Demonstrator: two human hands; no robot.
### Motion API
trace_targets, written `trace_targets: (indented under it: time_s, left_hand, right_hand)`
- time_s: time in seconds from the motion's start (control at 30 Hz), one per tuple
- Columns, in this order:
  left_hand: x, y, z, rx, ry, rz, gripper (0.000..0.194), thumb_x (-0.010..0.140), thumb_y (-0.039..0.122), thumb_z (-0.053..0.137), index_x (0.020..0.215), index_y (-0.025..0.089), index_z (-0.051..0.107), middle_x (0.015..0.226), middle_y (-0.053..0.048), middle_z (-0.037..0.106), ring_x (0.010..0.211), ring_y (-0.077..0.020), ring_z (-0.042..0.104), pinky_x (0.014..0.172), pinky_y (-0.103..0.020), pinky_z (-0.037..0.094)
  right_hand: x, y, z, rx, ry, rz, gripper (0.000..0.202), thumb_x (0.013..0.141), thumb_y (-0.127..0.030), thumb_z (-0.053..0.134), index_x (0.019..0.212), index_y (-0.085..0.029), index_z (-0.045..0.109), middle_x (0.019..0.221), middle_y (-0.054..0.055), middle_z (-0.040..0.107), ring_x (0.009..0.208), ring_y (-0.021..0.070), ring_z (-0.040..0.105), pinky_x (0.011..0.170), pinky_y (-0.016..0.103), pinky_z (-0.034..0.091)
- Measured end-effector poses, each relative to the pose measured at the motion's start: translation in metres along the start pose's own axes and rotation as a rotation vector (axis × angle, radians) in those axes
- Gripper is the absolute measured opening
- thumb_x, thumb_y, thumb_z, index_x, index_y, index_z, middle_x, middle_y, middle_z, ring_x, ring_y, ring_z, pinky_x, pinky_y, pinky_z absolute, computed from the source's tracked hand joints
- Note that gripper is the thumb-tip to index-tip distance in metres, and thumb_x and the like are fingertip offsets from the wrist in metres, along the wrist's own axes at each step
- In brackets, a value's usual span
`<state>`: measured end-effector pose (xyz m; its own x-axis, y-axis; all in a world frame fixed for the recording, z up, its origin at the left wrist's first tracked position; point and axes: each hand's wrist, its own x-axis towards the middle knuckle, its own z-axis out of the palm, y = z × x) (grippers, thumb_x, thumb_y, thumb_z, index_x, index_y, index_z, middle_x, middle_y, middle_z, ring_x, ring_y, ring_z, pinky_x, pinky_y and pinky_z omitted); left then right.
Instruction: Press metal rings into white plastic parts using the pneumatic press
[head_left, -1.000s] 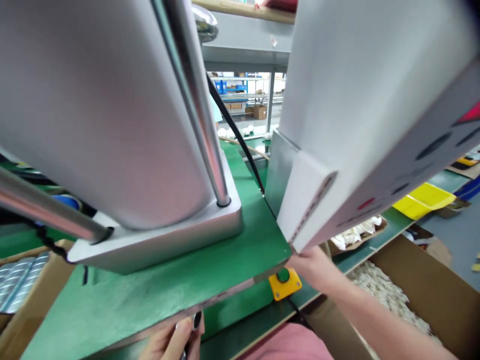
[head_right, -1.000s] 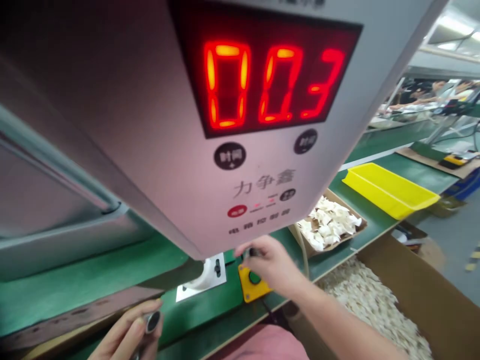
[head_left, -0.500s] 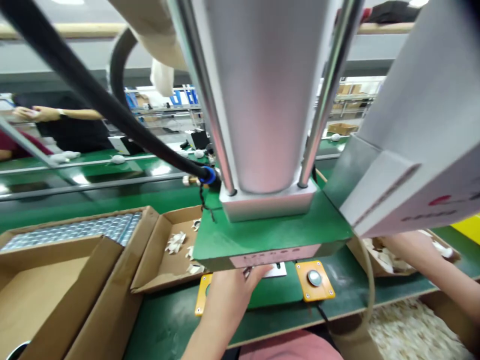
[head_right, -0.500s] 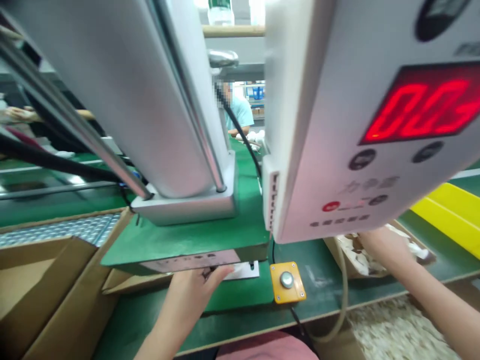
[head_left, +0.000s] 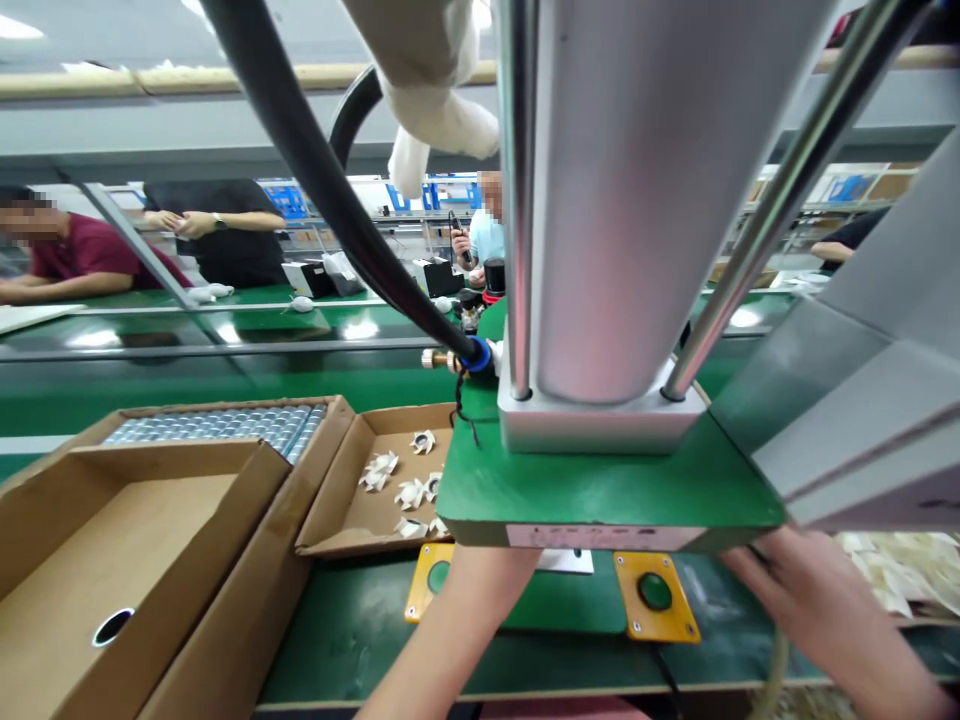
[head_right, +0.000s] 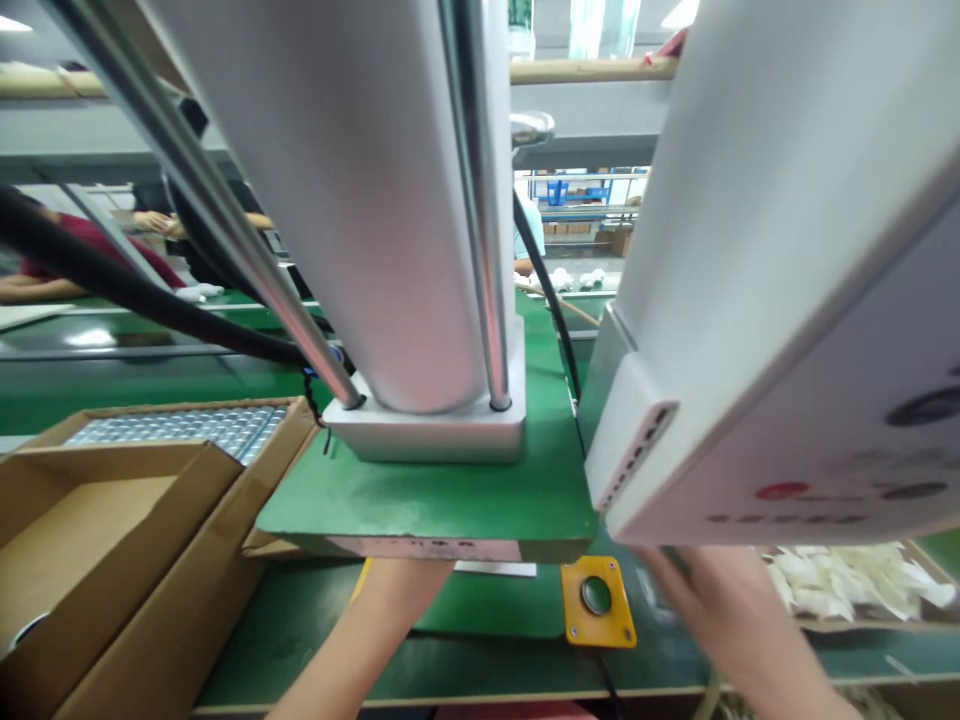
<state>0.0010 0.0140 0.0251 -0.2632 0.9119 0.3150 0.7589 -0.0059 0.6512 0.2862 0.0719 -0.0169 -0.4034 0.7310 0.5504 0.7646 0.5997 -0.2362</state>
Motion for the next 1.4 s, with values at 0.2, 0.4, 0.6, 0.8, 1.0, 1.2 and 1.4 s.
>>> trace_targets:
  time_s: [0.2,0.4,0.6,0.8,1.0,1.2,1.4]
  left_hand:
    - [-0.009,-0.012,-0.018,-0.550,-0.087,-0.337,0.023,0.069,0.034,0.061,0.090,0.023,0.062,0.074,-0.006,0.064,0.079,-0.0251,0.060,0.064,-0.032,0.048]
    - [-0.035,-0.049,-0.038,-0.864,-0.108,-0.558,0.021,0.078,0.031,0.052,0.095,0.021,0.047,0.054,0.008,0.037,0.043,-0.0085,0.031,0.040,-0.021,0.026]
    - [-0.058,-0.066,-0.038,-1.060,-0.056,-0.658,0.025,0.076,0.024,0.061,0.095,0.020,0.046,0.058,0.008,0.041,0.047,-0.0068,0.035,0.043,-0.019,0.029]
    - [-0.064,-0.077,-0.031,-0.738,-0.120,-0.638,0.022,0.085,0.044,0.047,0.088,0.023,0.046,0.055,0.010,0.036,0.042,-0.0073,0.028,0.041,-0.019,0.021]
    - [-0.069,-0.085,-0.037,-0.288,-0.190,-0.450,0.023,0.090,0.042,0.039,0.084,0.022,0.050,0.067,0.003,0.051,0.063,-0.0149,0.048,0.059,-0.026,0.035]
    - [-0.077,-0.093,-0.045,-0.006,-0.273,-0.377,0.027,0.092,0.035,0.035,0.099,0.024,0.058,0.099,-0.004,0.065,0.093,-0.0203,0.059,0.081,-0.031,0.040]
    - [-0.089,-0.091,-0.048,0.371,-0.378,-0.286,0.038,0.093,0.036,0.030,0.110,0.029,0.063,0.087,-0.004,0.064,0.080,-0.0219,0.064,0.069,-0.032,0.045]
  right_hand:
    - [0.025,-0.089,0.055,-0.060,-0.098,-0.336,0.029,0.088,-0.021,0.045,0.111,-0.024,0.062,0.092,0.007,0.067,0.085,0.0233,0.063,0.077,0.037,0.050]
    - [0.026,-0.109,0.063,-0.285,-0.063,-0.352,0.025,0.091,-0.025,0.043,0.092,-0.022,0.068,0.073,0.008,0.065,0.073,0.0222,0.061,0.076,0.038,0.048]
    - [0.026,-0.107,0.058,-0.251,-0.083,-0.364,0.026,0.091,-0.034,0.047,0.077,-0.022,0.066,0.060,0.004,0.059,0.062,0.0188,0.057,0.067,0.031,0.045]
    - [0.025,-0.104,0.052,-0.136,-0.174,-0.380,0.028,0.093,-0.028,0.039,0.101,-0.027,0.066,0.067,0.004,0.062,0.066,0.0205,0.058,0.068,0.033,0.045]
    - [0.029,-0.100,0.051,-0.042,-0.285,-0.376,0.033,0.094,-0.028,0.034,0.097,-0.028,0.067,0.062,0.004,0.059,0.062,0.0199,0.057,0.063,0.032,0.045]
    - [0.013,-0.095,0.064,-0.039,-0.222,-0.269,0.031,0.093,-0.039,0.040,0.087,-0.024,0.066,0.064,0.004,0.062,0.059,0.0179,0.060,0.058,0.028,0.046]
    - [-0.038,-0.061,0.048,-0.059,-0.083,-0.191,0.031,0.094,-0.040,0.039,0.103,-0.020,0.060,0.089,0.002,0.070,0.076,0.0144,0.067,0.063,0.021,0.052]
